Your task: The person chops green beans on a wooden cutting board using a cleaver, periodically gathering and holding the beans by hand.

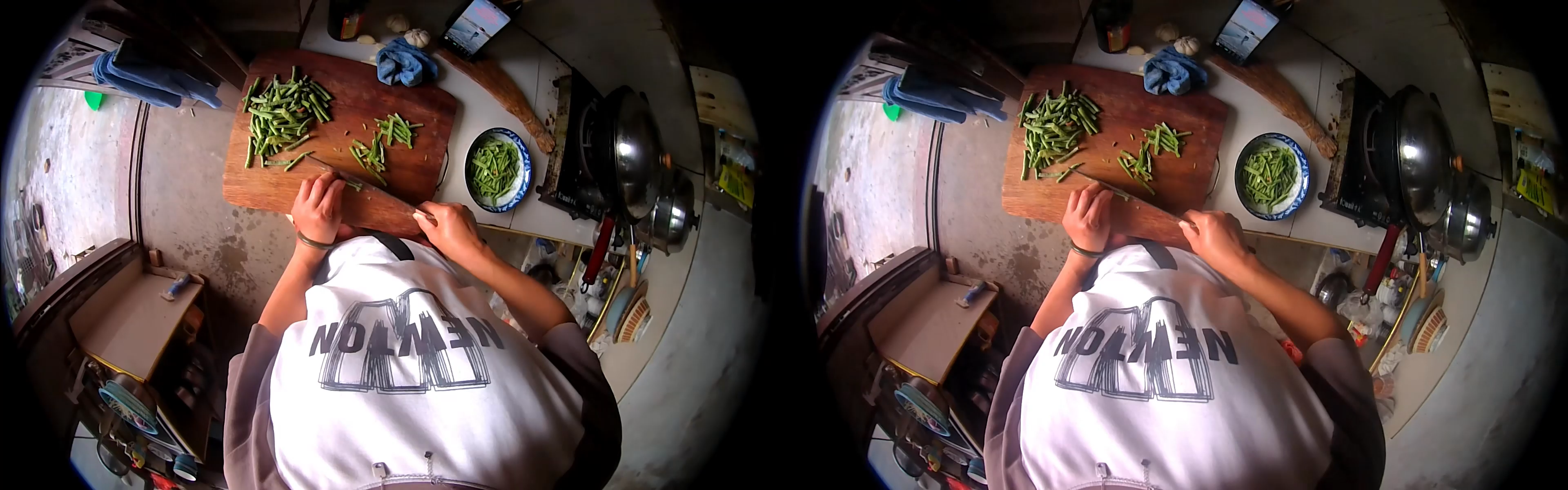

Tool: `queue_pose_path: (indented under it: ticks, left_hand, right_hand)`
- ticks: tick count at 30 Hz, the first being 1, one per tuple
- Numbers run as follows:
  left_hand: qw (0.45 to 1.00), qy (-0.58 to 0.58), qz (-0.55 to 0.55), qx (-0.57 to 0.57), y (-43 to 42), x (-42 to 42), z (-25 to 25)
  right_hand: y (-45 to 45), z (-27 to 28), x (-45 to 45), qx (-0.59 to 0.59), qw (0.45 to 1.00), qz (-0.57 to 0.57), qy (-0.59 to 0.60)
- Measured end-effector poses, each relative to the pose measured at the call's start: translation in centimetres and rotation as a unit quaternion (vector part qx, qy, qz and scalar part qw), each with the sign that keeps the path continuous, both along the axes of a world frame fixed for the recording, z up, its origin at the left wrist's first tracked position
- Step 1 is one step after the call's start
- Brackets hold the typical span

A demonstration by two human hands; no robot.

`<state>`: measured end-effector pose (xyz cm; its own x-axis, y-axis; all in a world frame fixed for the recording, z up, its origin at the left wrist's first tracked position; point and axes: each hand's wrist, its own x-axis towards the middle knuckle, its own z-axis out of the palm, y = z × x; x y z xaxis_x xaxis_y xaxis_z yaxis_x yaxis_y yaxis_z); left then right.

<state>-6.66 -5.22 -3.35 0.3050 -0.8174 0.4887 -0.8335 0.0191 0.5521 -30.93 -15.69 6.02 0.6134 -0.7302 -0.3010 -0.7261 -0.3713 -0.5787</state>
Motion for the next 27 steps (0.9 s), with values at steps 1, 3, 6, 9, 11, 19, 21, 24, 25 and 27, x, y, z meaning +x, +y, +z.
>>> queue_pose_path:
  ticks: [1,3,6,9,11,19,21,24,25,27]
  left_hand:
    - [1.000,-0.002,0.000,0.001,0.2,-0.1,0.0]
    - [1.000,-0.006,0.006,-0.003,0.1,-0.1,-0.3]
    - [1.000,0.002,0.006,0.000,0.1,-0.1,-0.3]
    - [1.000,0.000,-0.004,0.006,0.0,0.0,0.1]
    - [1.000,-0.007,-0.010,0.019,-0.2,0.1,0.7]
    - [1.000,-0.012,0.004,0.011,0.2,0.3,0.5]
    - [1.000,-0.024,-0.001,0.005,0.0,0.6,0.4]
    - [1.000,-0.009,0.005,0.001,-0.3,0.3,0.3]
    - [1.000,-0.009,0.006,0.001,-0.3,0.3,0.3]
    - [1.000,-0.011,0.006,0.002,-0.3,0.4,0.2]
  right_hand:
    - [0.2,0.2,-0.2,0.007,1.000,-0.009,-0.009]
    - [-0.4,0.7,-0.8,-0.009,1.000,-0.024,-0.003]
    - [-1.0,2.8,-1.3,0.000,1.000,-0.003,0.017]
    - [-1.1,2.7,-1.8,-0.010,0.999,0.001,0.031]
    - [-1.0,3.1,-1.5,0.000,0.999,-0.009,0.038]
    - [-0.6,3.4,-1.5,0.015,0.999,-0.008,0.045]
    - [-0.3,3.7,-1.3,0.012,0.999,0.000,0.045]
    - [0.1,3.1,-1.4,0.014,0.999,0.000,0.038]
    - [0.2,3.1,-1.4,0.015,0.999,0.000,0.039]
    - [0.3,3.1,-1.3,0.019,0.999,-0.003,0.043]
